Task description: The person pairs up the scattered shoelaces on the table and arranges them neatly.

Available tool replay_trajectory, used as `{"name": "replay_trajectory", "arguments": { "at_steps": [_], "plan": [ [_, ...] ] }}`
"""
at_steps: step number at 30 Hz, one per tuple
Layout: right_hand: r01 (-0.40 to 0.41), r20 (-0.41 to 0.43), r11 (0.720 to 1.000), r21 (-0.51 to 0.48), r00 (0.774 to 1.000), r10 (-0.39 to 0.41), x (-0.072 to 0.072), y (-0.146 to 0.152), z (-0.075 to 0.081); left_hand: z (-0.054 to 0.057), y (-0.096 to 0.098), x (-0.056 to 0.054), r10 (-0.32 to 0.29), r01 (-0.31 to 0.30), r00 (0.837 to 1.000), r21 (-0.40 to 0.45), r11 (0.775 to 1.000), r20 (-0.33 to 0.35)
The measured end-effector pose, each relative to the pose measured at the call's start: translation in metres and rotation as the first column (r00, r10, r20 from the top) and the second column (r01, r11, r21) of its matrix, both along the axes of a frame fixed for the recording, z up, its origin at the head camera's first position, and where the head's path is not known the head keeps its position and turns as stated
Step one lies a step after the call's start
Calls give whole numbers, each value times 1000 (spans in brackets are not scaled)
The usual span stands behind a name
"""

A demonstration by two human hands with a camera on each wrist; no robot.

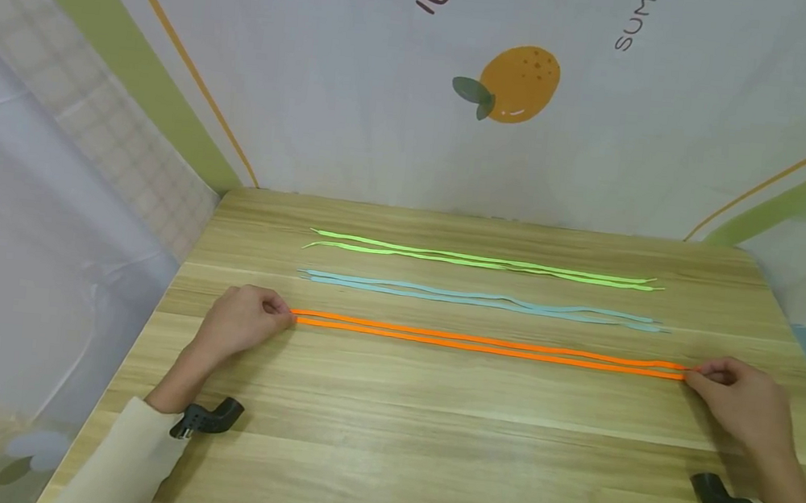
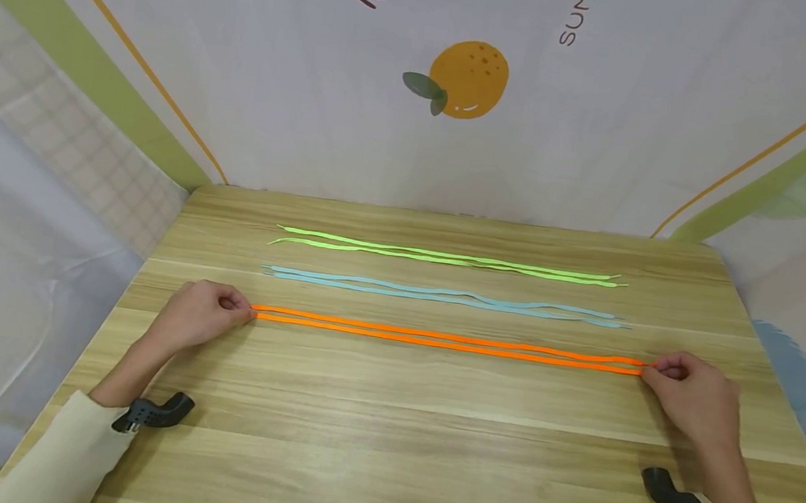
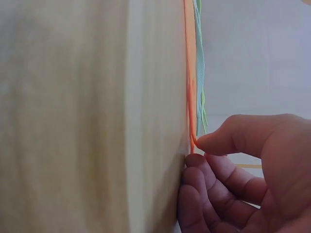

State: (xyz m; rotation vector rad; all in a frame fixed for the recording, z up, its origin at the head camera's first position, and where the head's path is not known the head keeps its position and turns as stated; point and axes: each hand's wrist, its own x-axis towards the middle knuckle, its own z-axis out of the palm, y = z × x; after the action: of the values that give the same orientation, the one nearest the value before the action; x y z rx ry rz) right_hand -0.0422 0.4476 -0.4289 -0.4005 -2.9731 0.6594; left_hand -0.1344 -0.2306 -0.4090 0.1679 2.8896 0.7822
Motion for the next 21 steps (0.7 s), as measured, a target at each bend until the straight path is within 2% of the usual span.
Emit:
{"name": "replay_trajectory", "arguments": {
  "at_steps": [7, 12, 17, 21],
  "plan": [
    [13, 23, 1000, -22, 1000, -13, 3, 4, 0, 2, -3, -1, -11, 11, 1000, -2, 1000, 22],
    [27, 41, 999, -31, 999, -26, 7, 9, 1, 5, -9, -1, 4, -4, 1000, -15, 1000, 28],
    [47, 38, 999, -27, 998, -46, 10, 12, 8, 9, -14, -1, 28, -28, 1000, -17, 999, -13],
    [36, -10, 999, -24, 999, -36, 10, 6, 15, 12, -9, -2, 22, -22, 996, 1, 1000, -89]
  ]
}}
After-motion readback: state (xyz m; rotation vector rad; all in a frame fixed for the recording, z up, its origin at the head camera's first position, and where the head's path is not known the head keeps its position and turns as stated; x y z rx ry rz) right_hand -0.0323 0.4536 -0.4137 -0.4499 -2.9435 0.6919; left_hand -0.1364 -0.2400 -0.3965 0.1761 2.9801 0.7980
